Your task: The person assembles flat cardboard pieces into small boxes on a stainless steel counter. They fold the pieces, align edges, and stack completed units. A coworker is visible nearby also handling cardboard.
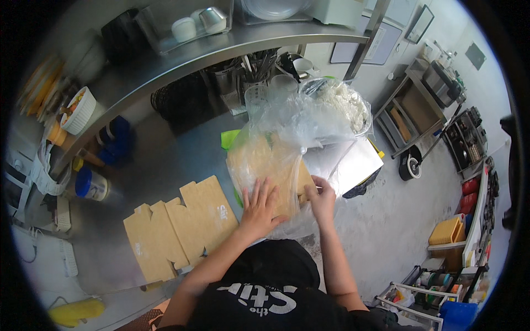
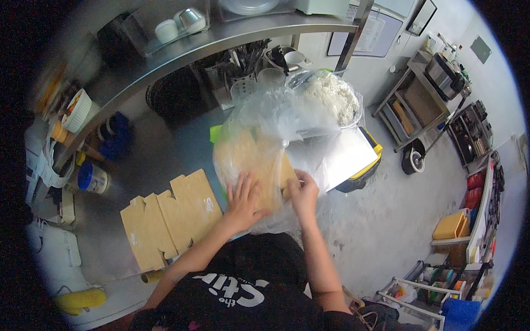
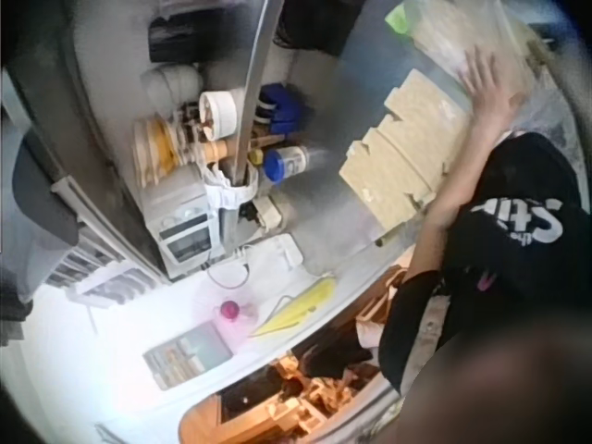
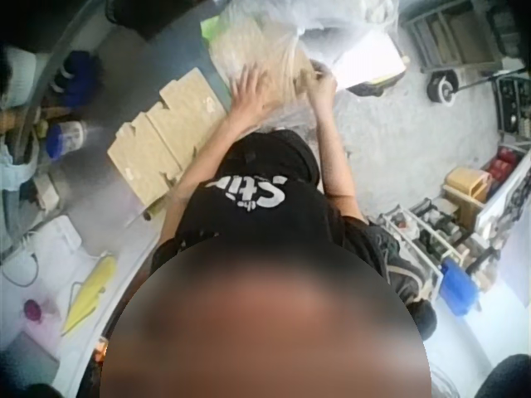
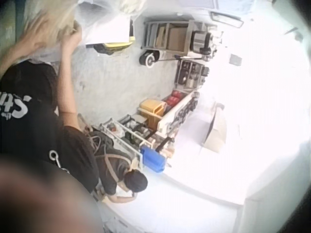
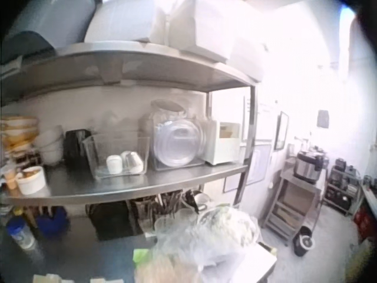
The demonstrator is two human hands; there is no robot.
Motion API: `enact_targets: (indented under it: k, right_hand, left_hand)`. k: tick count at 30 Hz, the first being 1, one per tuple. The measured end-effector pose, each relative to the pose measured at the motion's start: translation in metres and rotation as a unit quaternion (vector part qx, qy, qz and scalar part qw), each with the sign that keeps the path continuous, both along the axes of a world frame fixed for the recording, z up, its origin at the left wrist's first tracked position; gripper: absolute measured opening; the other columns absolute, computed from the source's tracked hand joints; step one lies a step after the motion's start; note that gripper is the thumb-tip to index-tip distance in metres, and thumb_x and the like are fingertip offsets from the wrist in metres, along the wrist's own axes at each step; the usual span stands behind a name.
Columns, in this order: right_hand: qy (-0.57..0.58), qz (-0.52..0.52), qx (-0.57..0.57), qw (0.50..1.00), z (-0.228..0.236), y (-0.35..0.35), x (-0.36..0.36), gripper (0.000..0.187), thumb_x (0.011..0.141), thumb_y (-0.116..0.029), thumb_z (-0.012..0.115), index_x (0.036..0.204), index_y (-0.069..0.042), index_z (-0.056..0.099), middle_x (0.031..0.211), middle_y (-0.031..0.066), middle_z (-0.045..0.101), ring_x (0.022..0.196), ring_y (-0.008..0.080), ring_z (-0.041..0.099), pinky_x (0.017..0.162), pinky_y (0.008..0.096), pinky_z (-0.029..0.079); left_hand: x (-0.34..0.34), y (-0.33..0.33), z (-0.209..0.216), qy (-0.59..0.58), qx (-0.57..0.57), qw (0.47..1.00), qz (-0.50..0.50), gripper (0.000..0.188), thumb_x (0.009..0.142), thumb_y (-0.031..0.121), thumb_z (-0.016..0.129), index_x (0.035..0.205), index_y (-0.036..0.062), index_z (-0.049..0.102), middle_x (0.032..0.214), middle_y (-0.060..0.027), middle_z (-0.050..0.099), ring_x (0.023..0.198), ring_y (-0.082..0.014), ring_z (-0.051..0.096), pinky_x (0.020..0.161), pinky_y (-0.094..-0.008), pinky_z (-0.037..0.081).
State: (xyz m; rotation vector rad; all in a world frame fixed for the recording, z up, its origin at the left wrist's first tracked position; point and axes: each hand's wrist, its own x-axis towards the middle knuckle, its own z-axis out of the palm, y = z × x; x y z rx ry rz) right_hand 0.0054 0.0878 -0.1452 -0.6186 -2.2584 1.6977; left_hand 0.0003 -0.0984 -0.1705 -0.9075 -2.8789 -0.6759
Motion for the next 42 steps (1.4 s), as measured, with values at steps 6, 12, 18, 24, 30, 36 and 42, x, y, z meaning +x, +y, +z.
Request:
enact_targets:
  k: [6,12,18,24,30,36,42]
  right_hand:
    - [-0.026,0.141,-0.029,0.989,0.038,0.017,-0.018,0.029,0.085,-0.013,0.061,0.107,0.005,0.063,0.077,0.0092,0.066,0.065,0.0118,0.06,0.056,0.028,0.047]
    - [0.039,0.121,0.142,0.982,0.155,0.064,0.033,0.028,0.088,-0.01,0.056,0.112,0.004,0.062,0.08,0.0037,0.065,0.069,0.0085,0.058,0.062,0.026,0.047]
    - [-0.009,0.161,0.143,0.976,0.232,0.088,0.086,0.035,0.08,-0.01,0.062,0.108,0.011,0.063,0.091,0.01,0.068,0.078,0.0124,0.061,0.072,0.0245,0.048]
    - [-0.081,0.257,0.09,0.959,0.241,0.082,0.064,0.039,0.074,-0.013,0.068,0.105,0.01,0.065,0.088,0.0092,0.068,0.079,0.0125,0.061,0.071,0.0245,0.047]
    - [-0.081,0.56,0.115,0.817,0.206,0.006,-0.016,0.037,0.078,-0.015,0.071,0.107,0.008,0.065,0.09,0.0105,0.069,0.078,0.0101,0.061,0.069,0.0246,0.048]
    - [-0.084,0.6,-0.319,0.729,0.145,-0.076,-0.075,0.067,0.081,-0.035,0.072,0.13,0.004,0.049,0.1,0.0098,0.067,0.087,0.0195,0.066,0.078,0.0294,0.053]
    - [-0.143,0.419,-0.491,0.75,0.025,-0.115,-0.022,0.072,0.083,-0.02,0.07,0.14,0.002,0.032,0.13,0.017,0.051,0.115,0.0224,0.054,0.093,0.0376,0.047]
  left_hand:
    - [0.01,-0.013,0.021,-0.011,-0.075,0.997,0.007,0.099,0.066,0.054,0.074,0.146,0.0156,0.029,0.151,-0.024,0.014,0.14,-0.0447,0.01,0.105,-0.0674,0.012]
    - [0.008,-0.031,0.017,-0.038,-0.119,0.991,0.039,0.093,0.068,0.054,0.071,0.144,0.0162,0.034,0.151,-0.0228,0.016,0.14,-0.0436,0.012,0.104,-0.0703,0.011]
    - [0.0,-0.022,0.013,-0.049,-0.067,0.996,0.035,0.085,0.069,0.055,0.069,0.14,0.0155,0.042,0.152,-0.0222,0.016,0.14,-0.0436,0.011,0.105,-0.0704,0.01]
    - [-0.041,-0.07,0.064,-0.23,0.039,0.967,-0.099,0.082,0.071,0.043,0.075,0.138,0.0086,0.042,0.141,-0.0222,0.04,0.135,-0.033,0.033,0.11,-0.0555,0.021]
    - [-0.001,-0.104,0.144,-0.158,0.37,0.912,-0.076,0.063,0.075,0.032,0.076,0.127,0.0055,0.053,0.12,-0.0147,0.061,0.105,-0.0263,0.061,0.091,-0.0356,0.047]
    - [0.044,-0.169,0.145,-0.197,0.317,0.923,0.09,0.034,0.081,0.021,0.072,0.102,-0.0036,0.064,0.089,-0.009,0.069,0.077,-0.0158,0.065,0.068,-0.0326,0.051]
    - [0.088,-0.174,0.053,-0.167,0.479,0.752,0.422,0.034,0.088,0.022,0.066,0.109,-0.0032,0.059,0.092,-0.0122,0.068,0.082,-0.0143,0.064,0.072,-0.0288,0.05]
